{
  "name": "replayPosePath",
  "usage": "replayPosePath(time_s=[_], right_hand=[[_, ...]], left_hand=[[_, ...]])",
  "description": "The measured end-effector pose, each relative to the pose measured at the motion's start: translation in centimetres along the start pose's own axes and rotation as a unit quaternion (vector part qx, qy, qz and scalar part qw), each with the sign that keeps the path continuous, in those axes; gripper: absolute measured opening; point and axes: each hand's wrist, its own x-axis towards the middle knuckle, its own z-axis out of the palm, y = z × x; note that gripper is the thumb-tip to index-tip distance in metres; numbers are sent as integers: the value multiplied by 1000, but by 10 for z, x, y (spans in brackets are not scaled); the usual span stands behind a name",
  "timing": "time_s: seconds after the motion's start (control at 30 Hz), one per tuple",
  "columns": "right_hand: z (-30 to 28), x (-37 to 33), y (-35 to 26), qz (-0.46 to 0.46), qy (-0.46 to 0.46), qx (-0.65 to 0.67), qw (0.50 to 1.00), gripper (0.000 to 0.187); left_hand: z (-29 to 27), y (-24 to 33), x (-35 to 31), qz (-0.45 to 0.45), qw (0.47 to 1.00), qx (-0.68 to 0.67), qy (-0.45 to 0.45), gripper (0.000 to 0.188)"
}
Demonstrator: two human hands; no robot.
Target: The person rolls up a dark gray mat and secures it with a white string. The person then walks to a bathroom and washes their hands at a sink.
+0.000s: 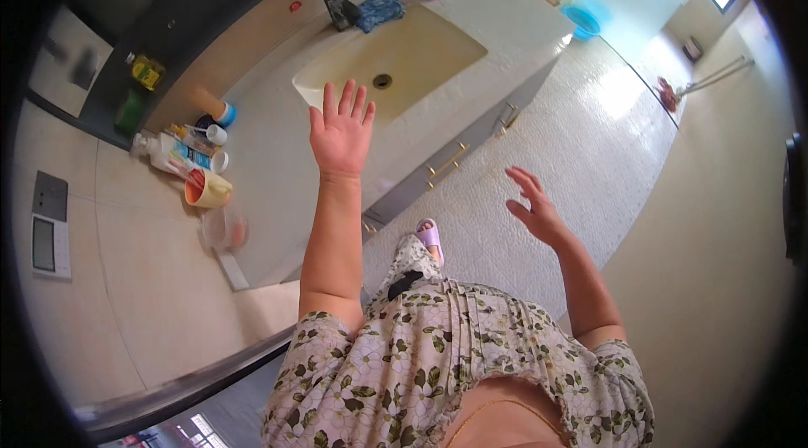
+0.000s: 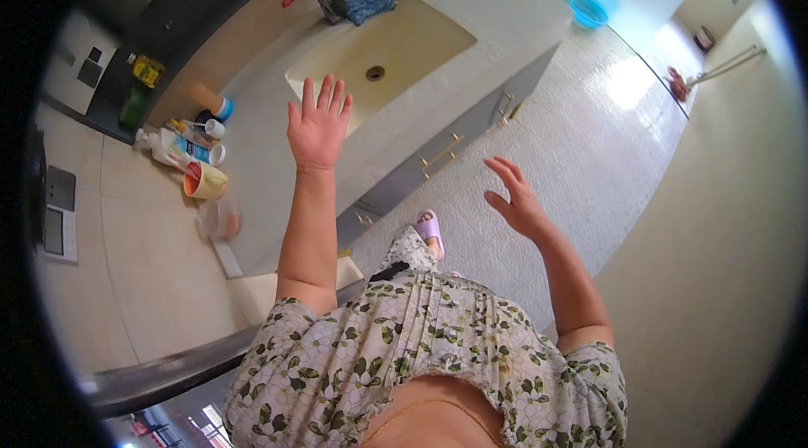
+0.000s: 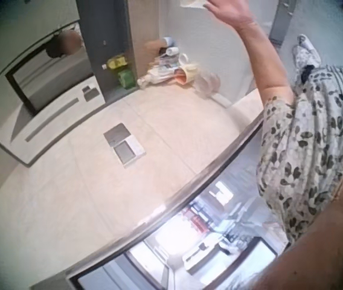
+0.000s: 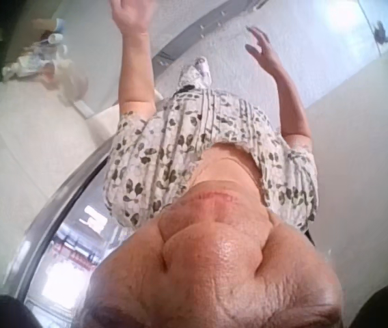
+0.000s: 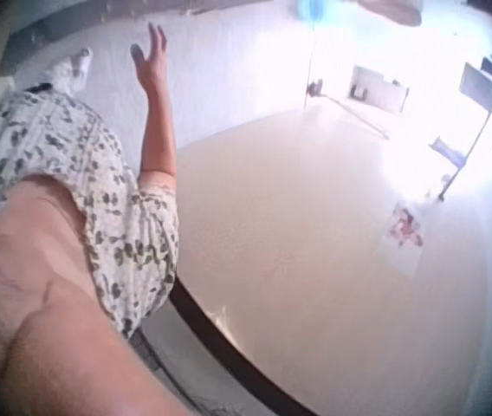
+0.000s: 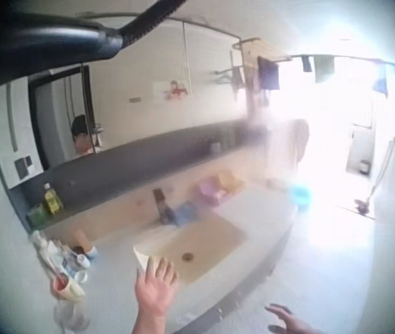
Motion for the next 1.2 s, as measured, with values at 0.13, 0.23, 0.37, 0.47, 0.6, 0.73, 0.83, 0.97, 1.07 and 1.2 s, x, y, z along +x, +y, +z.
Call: replayPosePath(time_s=[0.13,0.23,0.37,0.47,0.6,0.73,0.83,0.97,1.07,1.2], right_hand=[[-18,120,-31,-99,5,54,994,50],[-21,195,-47,-134,-6,80,988,40],[-22,298,-61,-180,-53,34,982,35],[-2,363,-80,-266,-48,-27,962,36],[35,440,-104,-401,-54,-124,906,39],[60,519,-100,-478,-100,-205,848,41],[61,562,-122,-496,-46,-176,849,41],[53,558,-116,-446,-77,-27,891,33],[66,551,-65,-191,-142,243,940,23],[121,532,11,130,-225,537,803,11]], left_hand=[[-26,7,63,34,995,39,84,49],[-42,-3,97,44,988,55,136,46],[-54,-13,143,41,975,91,196,48],[-64,-17,166,41,969,129,206,48],[-66,-28,190,50,960,150,233,49],[-70,-43,204,67,948,168,262,51],[-70,-46,213,91,936,166,296,52],[-77,-50,226,116,927,161,318,53],[-90,-57,238,126,927,135,328,50],[-106,-66,259,130,922,108,348,44]])
